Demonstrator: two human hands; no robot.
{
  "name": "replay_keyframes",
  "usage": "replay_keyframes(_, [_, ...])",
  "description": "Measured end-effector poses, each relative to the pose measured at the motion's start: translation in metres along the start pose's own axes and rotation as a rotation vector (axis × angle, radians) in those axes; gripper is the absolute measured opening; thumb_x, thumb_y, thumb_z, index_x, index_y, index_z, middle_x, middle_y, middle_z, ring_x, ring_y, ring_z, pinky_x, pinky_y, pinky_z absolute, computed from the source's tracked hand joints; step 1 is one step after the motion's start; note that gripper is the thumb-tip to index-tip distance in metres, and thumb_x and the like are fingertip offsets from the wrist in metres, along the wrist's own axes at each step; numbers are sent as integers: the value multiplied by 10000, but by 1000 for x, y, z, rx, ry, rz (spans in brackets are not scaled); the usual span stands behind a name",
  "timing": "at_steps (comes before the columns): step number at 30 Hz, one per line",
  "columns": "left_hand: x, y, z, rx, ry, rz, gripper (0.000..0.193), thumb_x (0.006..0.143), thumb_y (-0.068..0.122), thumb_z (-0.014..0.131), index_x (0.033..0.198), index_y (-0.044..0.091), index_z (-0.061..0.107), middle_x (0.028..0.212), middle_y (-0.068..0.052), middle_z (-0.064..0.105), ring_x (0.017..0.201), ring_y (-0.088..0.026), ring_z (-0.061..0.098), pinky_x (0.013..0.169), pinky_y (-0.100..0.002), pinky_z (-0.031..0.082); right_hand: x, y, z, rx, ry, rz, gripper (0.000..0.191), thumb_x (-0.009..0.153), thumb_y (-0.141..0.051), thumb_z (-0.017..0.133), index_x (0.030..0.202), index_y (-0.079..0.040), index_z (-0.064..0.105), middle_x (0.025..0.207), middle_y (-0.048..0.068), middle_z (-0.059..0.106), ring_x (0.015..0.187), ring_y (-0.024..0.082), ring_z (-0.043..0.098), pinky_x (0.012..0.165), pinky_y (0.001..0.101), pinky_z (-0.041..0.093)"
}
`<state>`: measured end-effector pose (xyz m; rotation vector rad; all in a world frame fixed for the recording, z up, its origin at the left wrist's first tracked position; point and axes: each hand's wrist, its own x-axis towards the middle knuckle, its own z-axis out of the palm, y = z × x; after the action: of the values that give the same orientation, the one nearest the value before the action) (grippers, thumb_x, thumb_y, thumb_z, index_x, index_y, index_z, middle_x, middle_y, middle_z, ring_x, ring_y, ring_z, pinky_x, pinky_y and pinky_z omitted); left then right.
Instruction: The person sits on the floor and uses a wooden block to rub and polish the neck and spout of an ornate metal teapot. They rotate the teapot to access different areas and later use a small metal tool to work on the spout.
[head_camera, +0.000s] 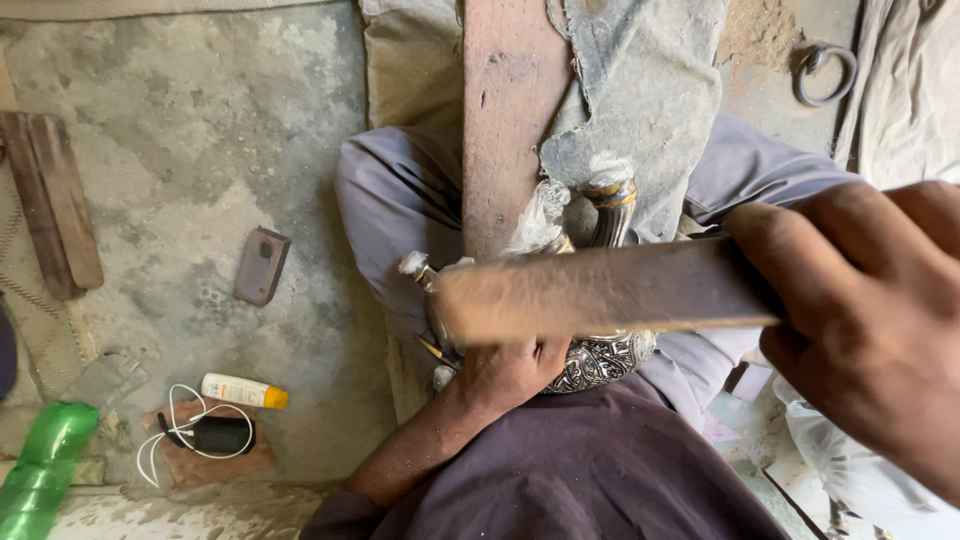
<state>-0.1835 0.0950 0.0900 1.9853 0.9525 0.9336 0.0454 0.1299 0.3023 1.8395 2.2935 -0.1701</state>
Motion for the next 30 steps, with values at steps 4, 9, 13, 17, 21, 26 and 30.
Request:
replay_keyframes(4, [-12,-10,12,5,-48,6,312,974,140,691,1239,-22,663,1182,-160,696,1079,-290,691,956,-429,576,-3,5,6,109,-28,31,647,608,-177,847,1216,-89,646,1057,82,690,950,267,691,871,386,539])
replay_keyframes(9, [-21,-18,18,-35,-69,31,277,988,140,659,1217,-15,681,1155,-152,707,1045,-283,700,933,-414,581,-4,4,8,131,11,4,661,594,-219,852,1216,-123,653,1080,57,693,968,257,678,870,375,526])
replay_keyframes(13, [-15,-19,18,-65,-60,59,256,982,120,650,1194,-18,691,1140,-157,711,1037,-299,703,936,-421,580,-2,2,12,-49,30,-23,622,580,-201,866,1171,-125,686,1030,71,698,935,279,676,861,408,531])
replay_keyframes(17, [-9,-19,19,-32,-45,63,280,947,116,691,1180,-39,688,1136,-177,708,1041,-317,696,944,-437,571,0,4,16,-58,23,13,641,536,-219,875,1149,-147,702,995,64,703,920,265,677,850,394,536])
replay_keyframes(21, [-10,-22,16,52,-7,85,261,943,135,698,1156,-16,707,1155,-157,720,1062,-299,693,975,-441,562,3,6,20,-57,-5,19,589,569,-233,881,1120,-128,699,969,59,708,887,254,679,847,392,536])
replay_keyframes(26, [3,-18,17,-107,-125,10,219,987,124,679,1149,-19,713,1134,-135,719,1025,-226,701,973,-386,589,9,4,21,-118,-13,-47,571,581,-272,867,1114,-138,711,933,53,713,862,265,682,823,395,534])
replay_keyframes(30, [12,-4,26,-479,7,-964,167,968,191,648,980,58,748,888,-81,785,807,-177,750,755,-331,619,11,5,20,-25,7,-61,565,615,-312,858,1128,-146,689,962,52,710,910,274,688,858,426,519])
